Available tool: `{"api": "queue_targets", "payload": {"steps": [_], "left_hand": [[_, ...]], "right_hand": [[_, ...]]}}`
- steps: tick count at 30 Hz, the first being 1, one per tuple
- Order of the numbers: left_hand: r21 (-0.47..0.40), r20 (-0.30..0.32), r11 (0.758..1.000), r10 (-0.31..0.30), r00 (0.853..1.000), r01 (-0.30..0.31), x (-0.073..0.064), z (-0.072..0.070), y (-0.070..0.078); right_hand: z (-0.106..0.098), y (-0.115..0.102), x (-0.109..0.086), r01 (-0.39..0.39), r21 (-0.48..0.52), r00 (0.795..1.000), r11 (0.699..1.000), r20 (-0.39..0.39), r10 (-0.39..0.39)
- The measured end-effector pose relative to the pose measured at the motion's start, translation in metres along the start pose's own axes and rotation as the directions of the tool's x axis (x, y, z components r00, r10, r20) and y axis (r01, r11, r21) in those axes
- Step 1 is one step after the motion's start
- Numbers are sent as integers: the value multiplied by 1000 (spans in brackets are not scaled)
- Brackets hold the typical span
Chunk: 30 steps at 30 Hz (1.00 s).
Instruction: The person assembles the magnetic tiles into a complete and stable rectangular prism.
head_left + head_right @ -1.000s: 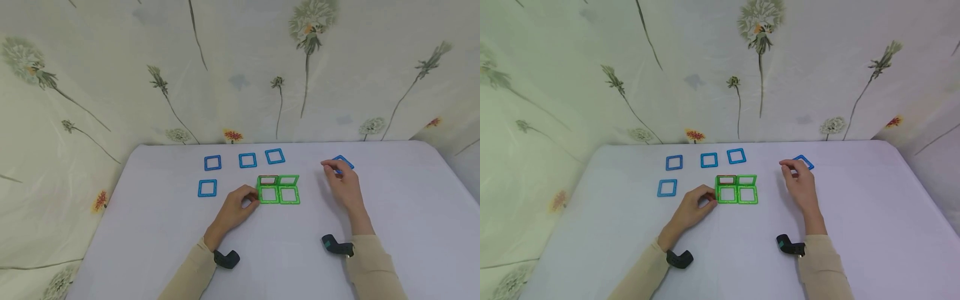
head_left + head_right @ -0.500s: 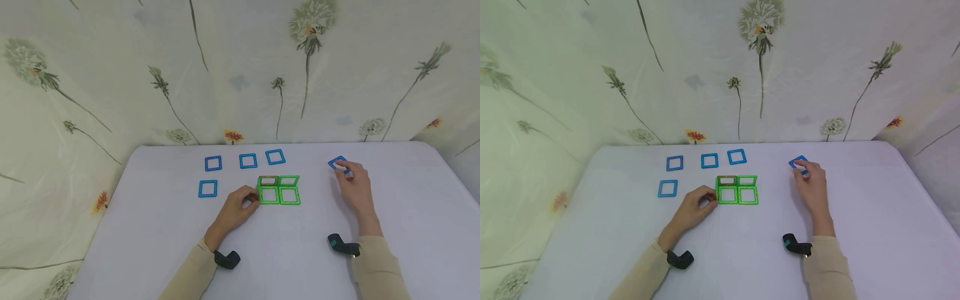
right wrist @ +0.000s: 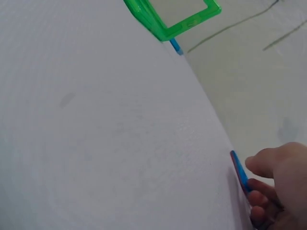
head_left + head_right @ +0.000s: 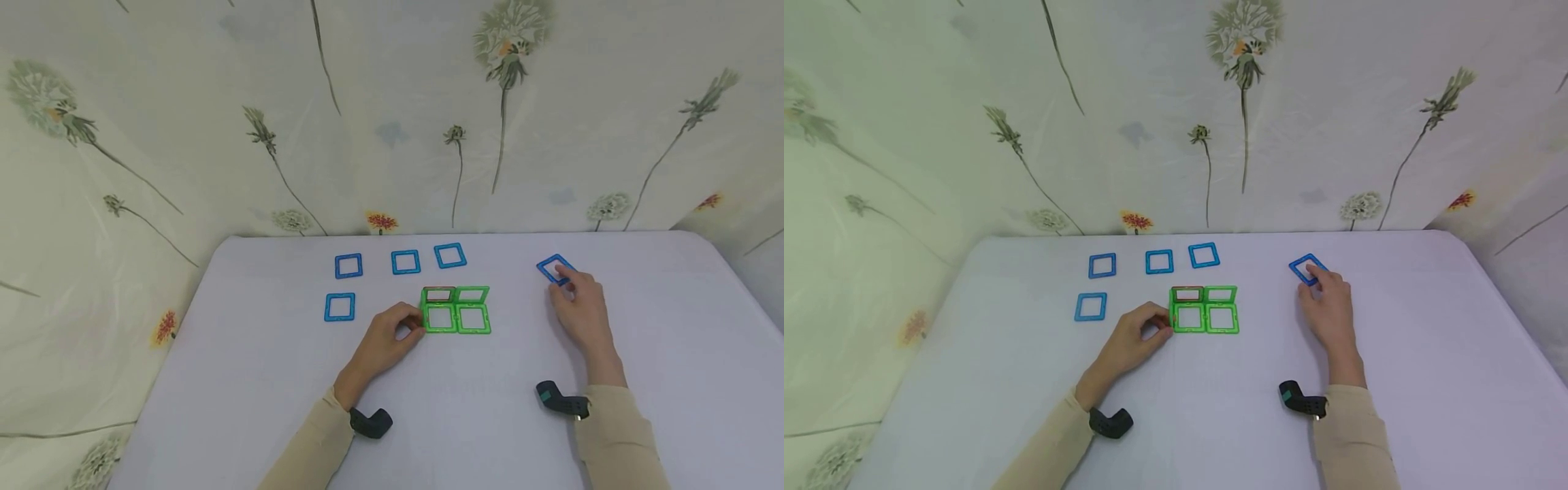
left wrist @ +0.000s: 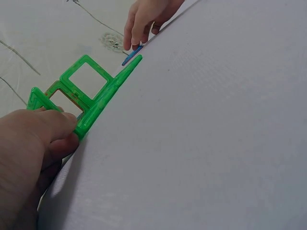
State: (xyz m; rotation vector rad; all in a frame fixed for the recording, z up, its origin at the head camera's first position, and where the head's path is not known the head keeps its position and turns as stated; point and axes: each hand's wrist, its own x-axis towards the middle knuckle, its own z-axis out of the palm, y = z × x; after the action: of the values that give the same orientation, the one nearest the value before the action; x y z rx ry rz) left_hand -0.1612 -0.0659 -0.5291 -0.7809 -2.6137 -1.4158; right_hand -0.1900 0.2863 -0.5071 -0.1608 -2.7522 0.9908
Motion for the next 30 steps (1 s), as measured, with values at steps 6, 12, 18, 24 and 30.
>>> {"api": "queue_targets", "payload": {"steps": [6,12,18,24,30], "left_hand": [[-6,3,1000,-5,1000,5,0,0,-1],[-8,4,1000,-3,1000,3,0,0,-2],[-8,4,1000,-10,1000,10,0,0,0],[-10,8,1000,-16,1000,16,0,0,-1],[-6,6,1000,-18,1000,18,0,0,0]], "right_hand": [[1,0,-1,-3,-13,999,1000,36,4],[1,-2,-3,3,-22,999,1000,40,-2],[2,-1,-3,12,-28,999,1000,32,-11],[2,-1,-4,19,-27,999,999,30,-18],[2,0,-4,44,-36,999,998,17,-44]]}}
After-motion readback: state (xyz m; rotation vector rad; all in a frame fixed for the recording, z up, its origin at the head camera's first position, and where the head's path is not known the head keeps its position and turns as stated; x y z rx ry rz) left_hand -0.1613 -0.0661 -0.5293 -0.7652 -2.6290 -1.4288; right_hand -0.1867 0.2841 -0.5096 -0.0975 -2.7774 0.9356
